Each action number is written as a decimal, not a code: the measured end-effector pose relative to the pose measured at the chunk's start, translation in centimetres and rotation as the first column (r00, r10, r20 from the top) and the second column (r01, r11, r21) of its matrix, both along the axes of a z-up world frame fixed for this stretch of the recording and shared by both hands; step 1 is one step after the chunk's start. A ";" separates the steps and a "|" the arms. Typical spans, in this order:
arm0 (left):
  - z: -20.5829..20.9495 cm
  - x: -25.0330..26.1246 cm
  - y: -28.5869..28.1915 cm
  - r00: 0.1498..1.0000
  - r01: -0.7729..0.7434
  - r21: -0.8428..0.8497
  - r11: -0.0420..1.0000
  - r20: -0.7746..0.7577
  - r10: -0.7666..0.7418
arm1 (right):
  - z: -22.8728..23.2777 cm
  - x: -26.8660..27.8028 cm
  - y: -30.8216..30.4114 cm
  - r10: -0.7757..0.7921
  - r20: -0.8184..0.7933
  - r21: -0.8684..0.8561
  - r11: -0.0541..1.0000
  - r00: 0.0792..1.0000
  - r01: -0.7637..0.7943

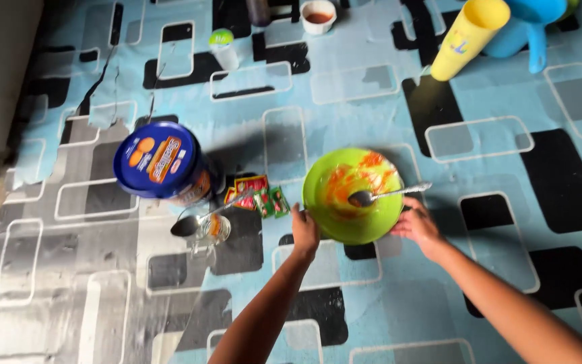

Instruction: The person disposes of a plastic bag in a trash bin, then clears a green plate, a glass, a blue container, and small packets from a patterned floor. They place the items into a refrigerator and close the door.

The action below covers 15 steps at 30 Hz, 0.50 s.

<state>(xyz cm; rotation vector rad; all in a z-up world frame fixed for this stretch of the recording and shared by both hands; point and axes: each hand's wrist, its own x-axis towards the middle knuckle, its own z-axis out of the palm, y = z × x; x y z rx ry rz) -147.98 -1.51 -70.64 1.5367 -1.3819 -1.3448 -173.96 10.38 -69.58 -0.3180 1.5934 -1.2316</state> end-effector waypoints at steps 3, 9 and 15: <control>-0.4 -0.1 -0.4 0.985 0.008 0.249 0.968 -0.167 0.035 | 0.3 -0.2 -0.7 0.008 0.058 -0.017 1.000 0.998 -0.008; -0.8 0.7 -0.9 0.945 0.089 0.455 0.886 -0.319 0.069 | -0.7 0.3 -1.5 -0.028 0.123 -0.003 1.000 0.992 0.029; 1.6 0.7 -0.2 0.915 0.124 0.438 0.890 -0.398 0.069 | 1.4 1.4 -2.6 -0.054 0.165 -0.033 0.998 0.985 0.060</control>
